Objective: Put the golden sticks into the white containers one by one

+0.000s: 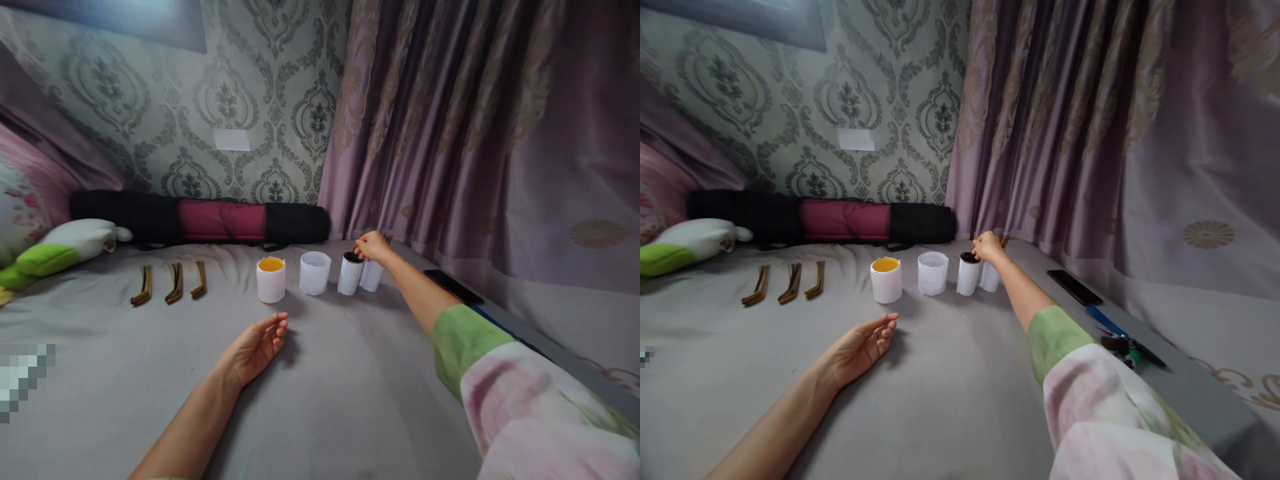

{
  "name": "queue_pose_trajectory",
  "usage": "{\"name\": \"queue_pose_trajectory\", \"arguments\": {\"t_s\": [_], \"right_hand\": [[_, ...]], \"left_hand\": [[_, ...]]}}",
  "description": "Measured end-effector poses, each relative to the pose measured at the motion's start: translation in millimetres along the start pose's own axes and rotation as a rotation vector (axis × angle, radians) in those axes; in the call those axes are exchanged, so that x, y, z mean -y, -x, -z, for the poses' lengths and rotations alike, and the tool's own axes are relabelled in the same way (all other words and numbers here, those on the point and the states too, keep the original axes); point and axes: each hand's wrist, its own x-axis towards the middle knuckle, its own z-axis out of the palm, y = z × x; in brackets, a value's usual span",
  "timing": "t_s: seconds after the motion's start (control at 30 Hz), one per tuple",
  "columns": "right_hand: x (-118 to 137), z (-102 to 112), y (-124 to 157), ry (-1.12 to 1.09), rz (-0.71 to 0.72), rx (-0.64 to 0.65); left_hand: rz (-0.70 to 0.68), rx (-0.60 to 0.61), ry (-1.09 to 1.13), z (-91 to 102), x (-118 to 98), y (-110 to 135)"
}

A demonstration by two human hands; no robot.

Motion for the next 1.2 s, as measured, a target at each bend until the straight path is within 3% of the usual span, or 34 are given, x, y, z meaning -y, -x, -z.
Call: {"name": "queue_pose_trajectory", "arguments": {"t_s": [0.57,1.2], "right_hand": [[12.2,6.5,11.8,0.02,-0.028,-0.05],[16.3,27.2,18.2,-0.062,0.074,-0.25]], "left_hand": [[0.001,0.004,0.008,-1.3,-0.5,-0.1],[-0.003,0.019,0.009,2.9,1.2,-2.6]]}}
